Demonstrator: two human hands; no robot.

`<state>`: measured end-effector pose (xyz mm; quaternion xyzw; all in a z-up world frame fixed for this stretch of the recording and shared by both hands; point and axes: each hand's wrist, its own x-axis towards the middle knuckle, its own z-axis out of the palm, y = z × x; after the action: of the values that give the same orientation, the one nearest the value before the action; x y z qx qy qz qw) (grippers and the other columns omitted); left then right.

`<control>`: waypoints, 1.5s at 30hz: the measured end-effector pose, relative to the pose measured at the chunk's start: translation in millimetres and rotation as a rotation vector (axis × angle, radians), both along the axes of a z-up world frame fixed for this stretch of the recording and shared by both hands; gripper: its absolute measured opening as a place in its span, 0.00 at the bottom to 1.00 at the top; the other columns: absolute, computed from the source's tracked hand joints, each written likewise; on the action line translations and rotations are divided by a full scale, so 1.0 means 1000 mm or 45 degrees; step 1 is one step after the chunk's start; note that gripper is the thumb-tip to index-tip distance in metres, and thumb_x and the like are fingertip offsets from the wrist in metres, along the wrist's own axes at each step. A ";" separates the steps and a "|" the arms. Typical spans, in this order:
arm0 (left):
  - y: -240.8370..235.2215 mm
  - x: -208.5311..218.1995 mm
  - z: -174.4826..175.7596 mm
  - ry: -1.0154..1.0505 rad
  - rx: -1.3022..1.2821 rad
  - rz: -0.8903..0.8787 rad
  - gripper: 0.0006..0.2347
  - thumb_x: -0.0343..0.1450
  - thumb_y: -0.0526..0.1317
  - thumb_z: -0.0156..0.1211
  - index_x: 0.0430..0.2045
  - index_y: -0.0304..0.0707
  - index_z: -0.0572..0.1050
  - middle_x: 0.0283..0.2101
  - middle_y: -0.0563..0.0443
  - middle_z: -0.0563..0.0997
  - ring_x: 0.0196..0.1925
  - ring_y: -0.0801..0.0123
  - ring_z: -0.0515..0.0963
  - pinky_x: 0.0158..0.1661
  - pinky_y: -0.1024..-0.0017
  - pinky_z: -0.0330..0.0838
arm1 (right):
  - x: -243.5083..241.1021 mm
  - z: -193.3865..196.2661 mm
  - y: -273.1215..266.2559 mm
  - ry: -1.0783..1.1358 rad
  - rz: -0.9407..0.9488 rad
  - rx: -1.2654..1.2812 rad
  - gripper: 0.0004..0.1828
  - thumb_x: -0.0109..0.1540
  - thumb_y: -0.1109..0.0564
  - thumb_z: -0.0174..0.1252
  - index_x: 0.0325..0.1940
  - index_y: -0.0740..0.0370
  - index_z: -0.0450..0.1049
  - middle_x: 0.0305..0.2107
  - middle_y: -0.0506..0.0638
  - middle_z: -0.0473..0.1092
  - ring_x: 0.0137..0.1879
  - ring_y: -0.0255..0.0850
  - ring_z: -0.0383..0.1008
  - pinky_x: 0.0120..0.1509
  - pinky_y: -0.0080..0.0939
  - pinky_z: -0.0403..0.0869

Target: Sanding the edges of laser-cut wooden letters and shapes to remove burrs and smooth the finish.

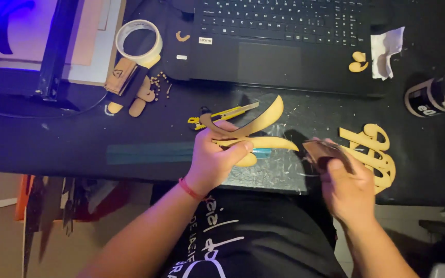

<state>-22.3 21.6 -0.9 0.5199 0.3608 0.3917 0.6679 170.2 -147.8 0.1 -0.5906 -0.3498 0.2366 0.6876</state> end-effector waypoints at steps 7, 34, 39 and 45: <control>-0.005 -0.002 -0.002 0.013 0.006 -0.004 0.12 0.57 0.29 0.69 0.31 0.24 0.76 0.27 0.37 0.81 0.33 0.65 0.79 0.35 0.66 0.77 | -0.033 0.024 0.036 -0.013 0.253 0.094 0.18 0.64 0.65 0.51 0.56 0.80 0.69 0.48 0.72 0.72 0.56 0.57 0.75 0.63 0.59 0.74; -0.010 -0.002 -0.002 -0.130 -0.096 -0.104 0.12 0.61 0.31 0.69 0.28 0.37 0.68 0.22 0.42 0.82 0.19 0.57 0.85 0.20 0.75 0.78 | -0.001 0.025 -0.019 -0.457 0.169 -0.214 0.19 0.67 0.64 0.46 0.62 0.74 0.64 0.58 0.67 0.67 0.65 0.53 0.72 0.75 0.45 0.70; -0.006 -0.005 -0.008 0.067 0.157 -0.064 0.12 0.59 0.36 0.72 0.27 0.39 0.71 0.23 0.55 0.79 0.24 0.79 0.76 0.30 0.79 0.72 | -0.022 0.037 0.017 -0.511 0.380 -0.212 0.18 0.66 0.65 0.49 0.60 0.67 0.70 0.58 0.58 0.70 0.63 0.44 0.75 0.71 0.38 0.72; 0.000 0.001 -0.017 -0.217 0.092 0.005 0.11 0.55 0.27 0.73 0.24 0.26 0.75 0.19 0.40 0.79 0.22 0.71 0.77 0.23 0.75 0.72 | -0.035 0.033 0.046 -0.367 0.330 0.145 0.17 0.62 0.68 0.53 0.55 0.74 0.72 0.48 0.66 0.75 0.59 0.53 0.74 0.63 0.53 0.74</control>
<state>-21.7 21.3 -18.2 0.5076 0.2892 0.4487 0.6763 135.4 -102.0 33.4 -0.5287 -0.5306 0.2159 0.6264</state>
